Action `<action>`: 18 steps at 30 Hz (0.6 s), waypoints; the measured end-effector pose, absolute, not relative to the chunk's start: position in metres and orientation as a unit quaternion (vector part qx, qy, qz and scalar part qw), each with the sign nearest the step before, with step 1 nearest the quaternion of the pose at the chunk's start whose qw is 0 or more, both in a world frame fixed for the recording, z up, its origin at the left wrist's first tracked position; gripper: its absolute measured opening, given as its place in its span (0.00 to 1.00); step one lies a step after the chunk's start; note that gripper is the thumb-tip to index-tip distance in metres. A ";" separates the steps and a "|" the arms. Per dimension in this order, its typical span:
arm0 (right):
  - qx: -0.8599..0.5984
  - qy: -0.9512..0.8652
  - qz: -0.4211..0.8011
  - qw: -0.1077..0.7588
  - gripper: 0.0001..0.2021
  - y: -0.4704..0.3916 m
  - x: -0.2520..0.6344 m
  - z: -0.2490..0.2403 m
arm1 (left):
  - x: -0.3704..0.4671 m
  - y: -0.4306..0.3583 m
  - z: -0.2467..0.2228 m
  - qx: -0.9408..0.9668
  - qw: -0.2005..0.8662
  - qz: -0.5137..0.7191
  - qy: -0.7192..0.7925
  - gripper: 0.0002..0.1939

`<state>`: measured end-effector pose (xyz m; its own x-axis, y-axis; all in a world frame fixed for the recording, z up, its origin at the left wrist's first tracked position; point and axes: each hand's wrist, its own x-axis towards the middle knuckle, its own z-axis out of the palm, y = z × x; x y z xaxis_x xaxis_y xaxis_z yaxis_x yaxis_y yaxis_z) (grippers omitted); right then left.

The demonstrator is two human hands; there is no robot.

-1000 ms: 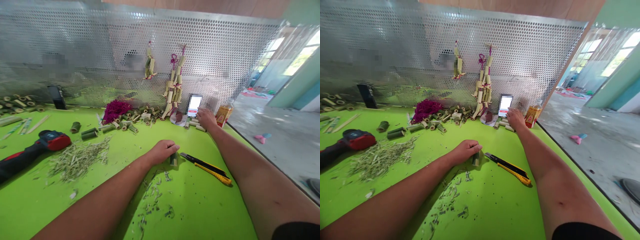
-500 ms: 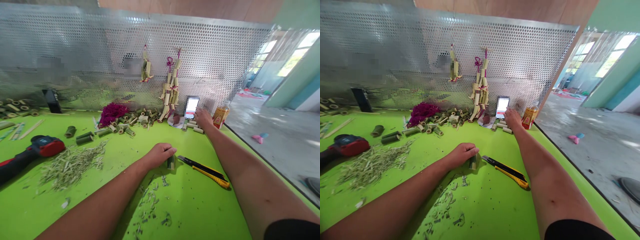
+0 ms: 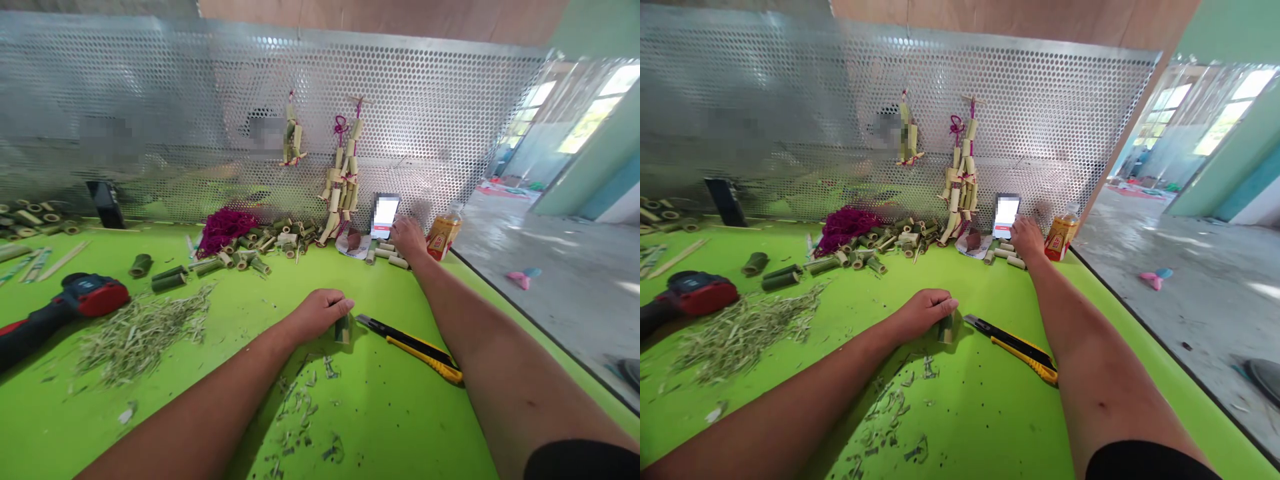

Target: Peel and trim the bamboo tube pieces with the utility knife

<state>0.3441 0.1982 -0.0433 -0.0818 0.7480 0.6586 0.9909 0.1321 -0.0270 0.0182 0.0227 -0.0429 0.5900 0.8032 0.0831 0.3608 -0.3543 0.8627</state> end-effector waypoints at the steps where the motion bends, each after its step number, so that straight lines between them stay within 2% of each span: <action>1: -0.618 -0.703 -0.225 0.270 0.18 0.198 0.344 -0.044 | 0.018 0.023 -0.043 0.781 0.429 0.258 0.372 0.25; 18: -0.612 -0.712 -0.224 0.263 0.16 0.207 0.349 -0.051 | 0.018 0.022 -0.041 0.784 0.425 0.259 0.371 0.24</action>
<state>0.3486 0.2073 -0.0509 -0.1142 0.7532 0.6478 0.9884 0.1516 -0.0020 0.0177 0.0222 -0.0411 0.5901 0.8023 0.0904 0.3611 -0.3625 0.8592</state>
